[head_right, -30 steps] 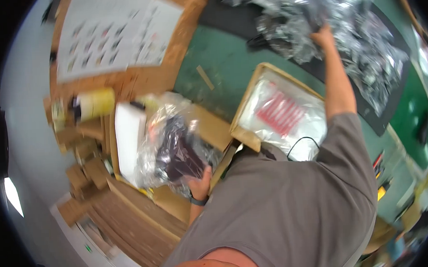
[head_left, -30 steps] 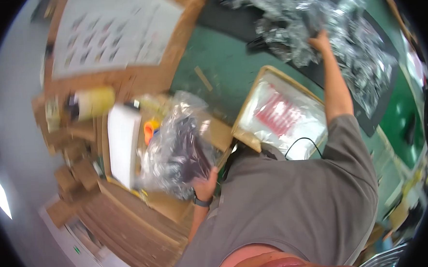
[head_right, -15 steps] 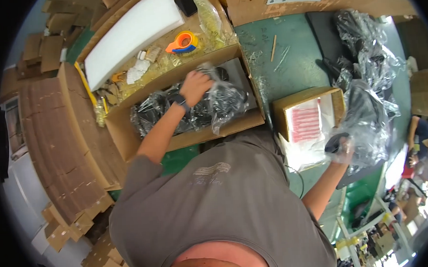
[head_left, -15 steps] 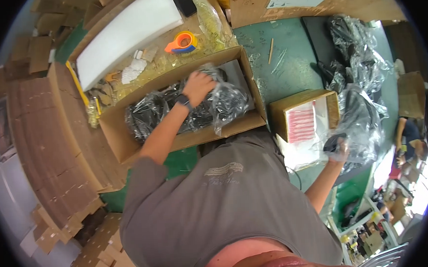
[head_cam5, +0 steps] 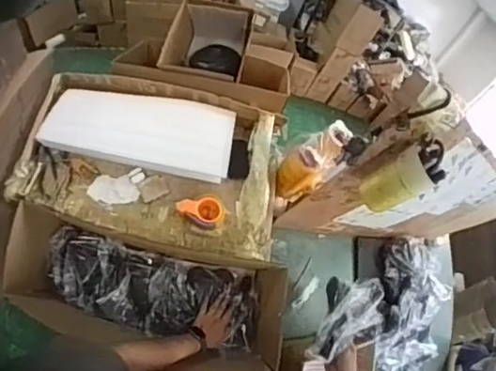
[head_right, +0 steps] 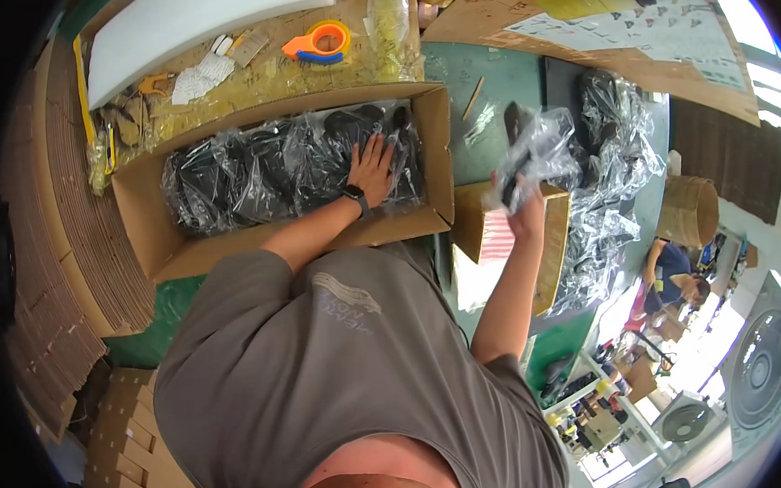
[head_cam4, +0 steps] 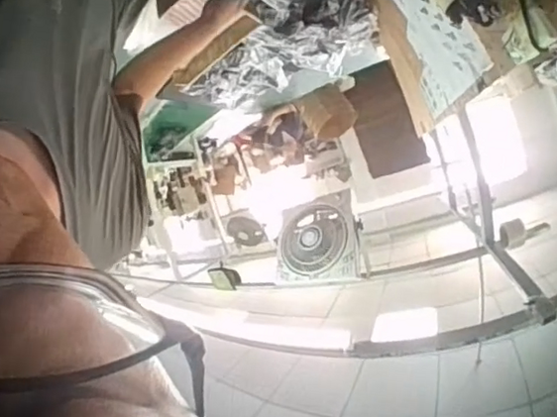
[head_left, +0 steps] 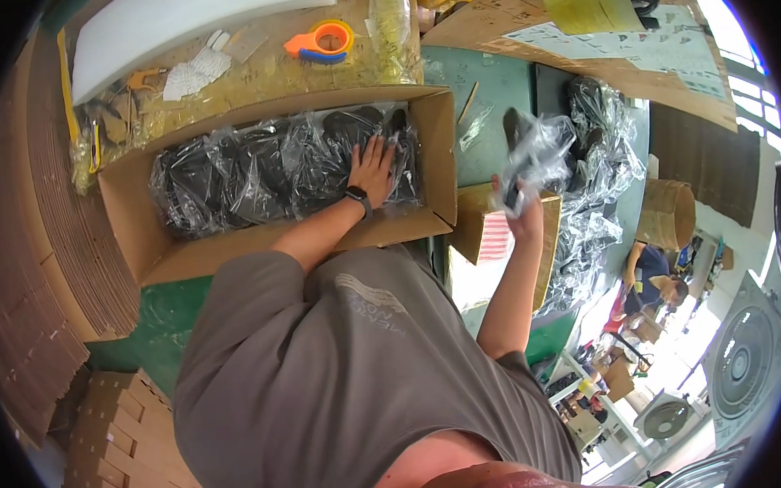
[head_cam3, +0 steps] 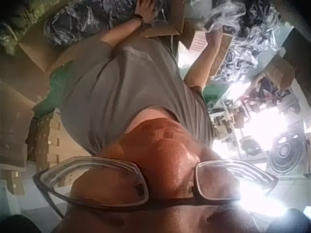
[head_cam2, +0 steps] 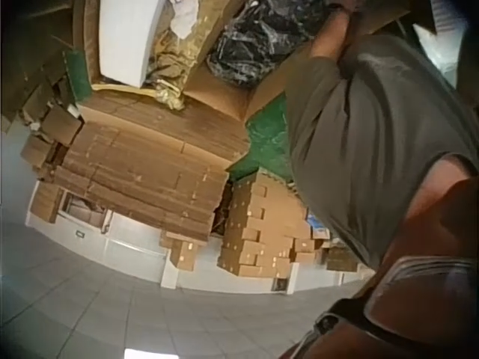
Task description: Packing bicycle seats into plastic bags and then into a cardboard box for shipping.
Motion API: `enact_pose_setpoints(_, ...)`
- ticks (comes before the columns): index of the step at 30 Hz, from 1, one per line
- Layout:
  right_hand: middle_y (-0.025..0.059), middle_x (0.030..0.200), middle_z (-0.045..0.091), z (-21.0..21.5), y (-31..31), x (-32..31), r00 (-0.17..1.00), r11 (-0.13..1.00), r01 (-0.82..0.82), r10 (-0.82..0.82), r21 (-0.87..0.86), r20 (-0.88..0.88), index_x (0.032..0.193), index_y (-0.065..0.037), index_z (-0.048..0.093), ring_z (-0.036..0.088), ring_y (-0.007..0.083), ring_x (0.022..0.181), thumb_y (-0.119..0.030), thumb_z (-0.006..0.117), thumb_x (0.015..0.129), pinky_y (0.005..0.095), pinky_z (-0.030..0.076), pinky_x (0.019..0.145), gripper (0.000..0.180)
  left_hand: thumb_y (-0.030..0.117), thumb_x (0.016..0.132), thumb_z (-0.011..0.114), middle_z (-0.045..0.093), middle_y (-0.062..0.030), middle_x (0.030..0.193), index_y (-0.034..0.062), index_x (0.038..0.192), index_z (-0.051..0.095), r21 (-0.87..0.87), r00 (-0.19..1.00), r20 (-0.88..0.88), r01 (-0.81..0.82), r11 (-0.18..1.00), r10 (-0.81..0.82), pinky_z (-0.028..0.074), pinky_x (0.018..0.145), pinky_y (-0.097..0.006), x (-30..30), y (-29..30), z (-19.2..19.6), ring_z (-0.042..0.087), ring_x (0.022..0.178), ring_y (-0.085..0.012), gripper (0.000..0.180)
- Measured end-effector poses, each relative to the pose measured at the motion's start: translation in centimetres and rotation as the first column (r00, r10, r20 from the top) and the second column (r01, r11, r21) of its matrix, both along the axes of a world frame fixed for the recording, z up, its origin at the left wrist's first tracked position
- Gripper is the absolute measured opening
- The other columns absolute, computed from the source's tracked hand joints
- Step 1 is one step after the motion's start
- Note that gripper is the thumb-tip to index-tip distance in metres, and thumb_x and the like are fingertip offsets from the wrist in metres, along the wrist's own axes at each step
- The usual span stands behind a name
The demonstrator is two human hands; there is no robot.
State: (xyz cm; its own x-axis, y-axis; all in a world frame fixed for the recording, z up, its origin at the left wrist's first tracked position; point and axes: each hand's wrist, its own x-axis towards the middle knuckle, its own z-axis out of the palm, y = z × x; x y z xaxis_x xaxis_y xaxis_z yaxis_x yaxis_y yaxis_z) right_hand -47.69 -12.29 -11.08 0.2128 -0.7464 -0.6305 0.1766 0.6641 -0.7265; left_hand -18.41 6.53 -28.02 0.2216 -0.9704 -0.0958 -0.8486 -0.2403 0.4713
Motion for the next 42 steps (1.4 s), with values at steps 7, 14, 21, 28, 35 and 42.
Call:
enact_pose_setpoints(7, 0.0262, 0.150, 0.051, 0.0, -0.8, 14.4, 0.551, 0.311, -0.755, -0.177, -0.577, -0.816, 0.151, 0.004, 0.044, 0.053, 0.0388, 0.137, -0.015, 0.073, 0.093, 0.0469, 0.043, 0.114, 0.068, 0.058, 0.103, 0.045, 0.013, -0.0054, 0.177, 0.0116, 0.165, 0.030, 0.308, 0.961, 0.236, 0.067, 0.949, -0.145, 0.003, 0.128, -0.060, -1.1, 1.0, -3.0, 0.005, 0.163, -0.0238, 0.079)
enact_pose_setpoints(14, 0.0284, 0.152, 0.045, -7.3, 9.5, 22.4, 0.224, -0.118, -0.963, 0.139, -0.241, -0.965, 0.149, -0.002, 0.048, 0.043, 0.0474, 0.140, -0.021, 0.073, 0.090, 0.0560, 0.038, 0.116, 0.067, 0.046, 0.096, 0.059, 0.031, -0.0121, 0.169, 0.0085, 0.158, 0.041, -0.027, 0.991, -0.039, 0.124, 0.992, -0.125, 0.016, 0.127, -0.060, 3.4, 3.8, -2.9, 0.022, 0.159, -0.0327, 0.074)
enact_pose_setpoints(21, 0.0279, 0.169, 0.021, -18.0, 10.8, 21.7, 0.107, -0.361, -0.927, -0.007, -0.097, -0.994, 0.160, -0.017, 0.042, 0.014, 0.0428, 0.159, -0.057, 0.063, 0.095, 0.0668, 0.012, 0.125, 0.079, 0.005, 0.092, 0.059, 0.065, -0.0179, 0.137, -0.0001, 0.135, 0.062, -0.099, 0.950, -0.005, -0.311, 0.945, 0.312, 0.048, 0.110, -0.046, 8.9, 10.8, 5.3, 0.057, 0.132, -0.0373, 0.043)
enact_pose_setpoints(28, 0.0303, 0.171, 0.014, -18.3, 10.6, 22.1, 0.004, -0.329, -0.944, -0.041, 0.010, -0.999, 0.160, -0.019, 0.042, 0.008, 0.0463, 0.160, -0.061, 0.061, 0.095, 0.0677, 0.009, 0.125, 0.079, 0.040, 0.092, 0.073, 0.036, -0.0261, 0.162, 0.0000, 0.153, 0.042, 0.031, 0.887, 0.226, -0.419, 0.907, 0.402, 0.027, 0.125, -0.054, 12.4, 10.6, 6.9, 0.032, 0.152, -0.0424, 0.080)
enact_pose_setpoints(35, 0.0241, 0.162, 0.038, -2.1, 7.4, 22.9, 0.210, -0.013, -0.945, 0.744, -0.328, -0.634, 0.158, -0.004, 0.038, 0.037, 0.0373, 0.152, -0.027, 0.073, 0.096, 0.0487, 0.033, 0.122, 0.075, 0.068, 0.093, 0.056, 0.012, -0.0212, 0.174, 0.0043, 0.165, 0.026, 0.090, 0.806, 0.228, -0.576, 0.813, 0.546, 0.004, 0.129, -0.058, 12.2, 11.5, -3.9, 0.006, 0.162, -0.0350, 0.100)
enact_pose_setpoints(42, 0.0219, 0.150, 0.054, 0.6, -0.2, 8.5, 0.699, 0.761, -0.518, 0.116, -0.389, -0.705, 0.162, -0.003, 0.026, 0.056, 0.0338, 0.131, -0.036, 0.068, 0.103, 0.0455, 0.045, 0.109, 0.080, 0.060, 0.093, 0.061, 0.024, -0.0193, 0.171, 0.0027, 0.161, 0.035, -0.159, 0.862, 0.171, -0.454, 0.877, 0.477, 0.013, 0.127, -0.061, 18.8, 12.7, -0.2, 0.015, 0.161, -0.0351, 0.092)
